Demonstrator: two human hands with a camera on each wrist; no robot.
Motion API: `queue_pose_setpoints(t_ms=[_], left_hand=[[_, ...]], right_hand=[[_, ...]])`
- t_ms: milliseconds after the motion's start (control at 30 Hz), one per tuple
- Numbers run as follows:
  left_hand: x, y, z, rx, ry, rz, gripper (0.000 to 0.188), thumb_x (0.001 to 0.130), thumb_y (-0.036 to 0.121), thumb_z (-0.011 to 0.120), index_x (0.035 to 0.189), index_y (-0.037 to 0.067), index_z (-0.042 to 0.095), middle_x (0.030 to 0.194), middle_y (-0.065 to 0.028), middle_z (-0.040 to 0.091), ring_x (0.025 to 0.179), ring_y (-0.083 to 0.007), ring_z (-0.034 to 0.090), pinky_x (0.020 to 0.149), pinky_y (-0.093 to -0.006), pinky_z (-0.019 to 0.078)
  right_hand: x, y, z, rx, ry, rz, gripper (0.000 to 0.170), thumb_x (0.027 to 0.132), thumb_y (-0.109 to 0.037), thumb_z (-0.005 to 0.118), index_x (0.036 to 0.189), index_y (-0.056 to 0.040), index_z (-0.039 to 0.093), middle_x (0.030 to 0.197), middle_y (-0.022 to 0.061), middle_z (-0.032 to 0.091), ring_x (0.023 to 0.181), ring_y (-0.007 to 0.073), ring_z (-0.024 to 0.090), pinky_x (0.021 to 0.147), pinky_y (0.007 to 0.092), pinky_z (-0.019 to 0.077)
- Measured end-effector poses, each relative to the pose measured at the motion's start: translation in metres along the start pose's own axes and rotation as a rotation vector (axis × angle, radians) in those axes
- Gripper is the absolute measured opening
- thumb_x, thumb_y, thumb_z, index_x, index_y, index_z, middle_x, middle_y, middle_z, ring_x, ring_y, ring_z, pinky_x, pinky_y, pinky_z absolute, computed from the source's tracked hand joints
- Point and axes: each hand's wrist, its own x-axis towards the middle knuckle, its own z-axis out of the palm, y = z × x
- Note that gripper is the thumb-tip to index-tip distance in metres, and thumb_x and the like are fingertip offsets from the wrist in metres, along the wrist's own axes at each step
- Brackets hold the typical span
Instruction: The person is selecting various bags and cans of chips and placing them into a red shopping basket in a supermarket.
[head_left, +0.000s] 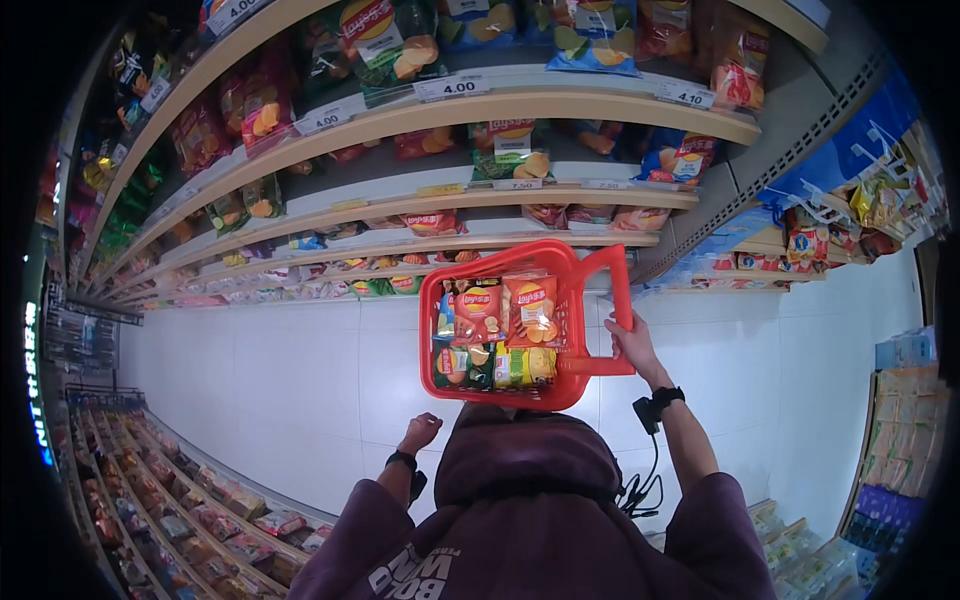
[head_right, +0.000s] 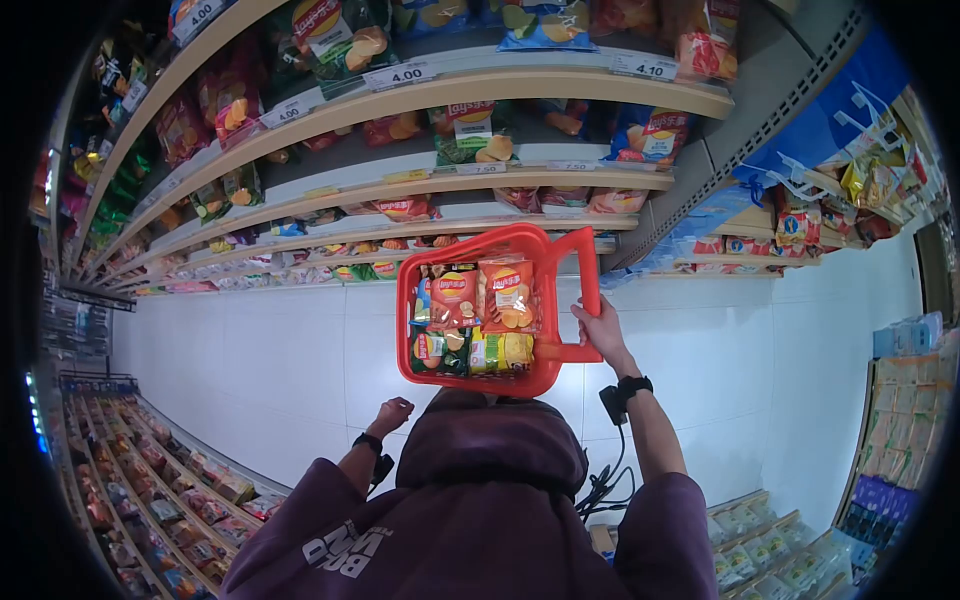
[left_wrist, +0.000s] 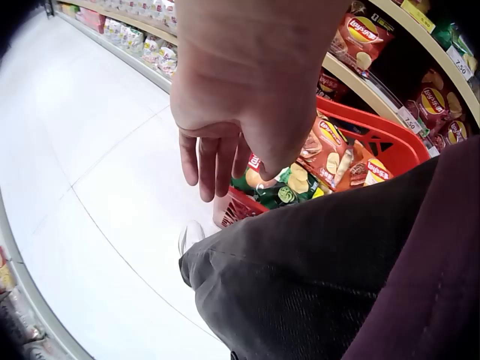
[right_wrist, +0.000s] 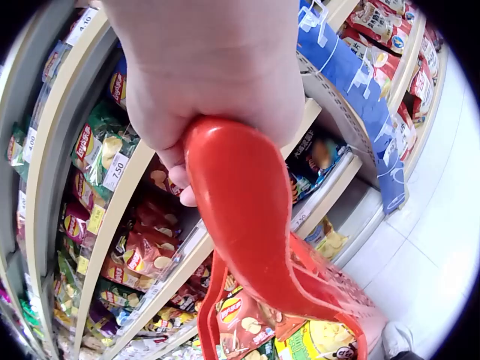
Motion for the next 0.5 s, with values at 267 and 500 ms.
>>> queue_pose_setpoints(t_ms=[267,500], left_hand=[[-0.025,0.023,0.017,-0.023,-0.02,0.012,0.036,0.085,0.04,0.062,0.094,0.005,0.068,0.094,-0.0186,0.069,0.088,-0.038,0.066,0.082,-0.0435,0.0534],[-0.002,0.015,0.009,0.062,-0.023,0.074,0.037,0.085,0.039,0.063,0.099,0.005,0.068,0.092,-0.0189,0.069,0.089,-0.036,0.067,0.083,-0.0418,0.0537]], right_hand=[[0.001,0.006,0.005,0.025,-0.015,-0.011,0.029,0.087,-0.009,0.062,0.111,0.0005,0.049,0.06,0.0025,0.05,0.04,0.0119,0.048,0.038,0.0272,0.0428],[0.001,0.005,0.007,0.061,-0.005,-0.004,0.028,0.086,-0.008,0.063,0.11,-0.0008,0.051,0.061,0.0024,0.05,0.04,0.0107,0.047,0.037,0.0261,0.0408]])
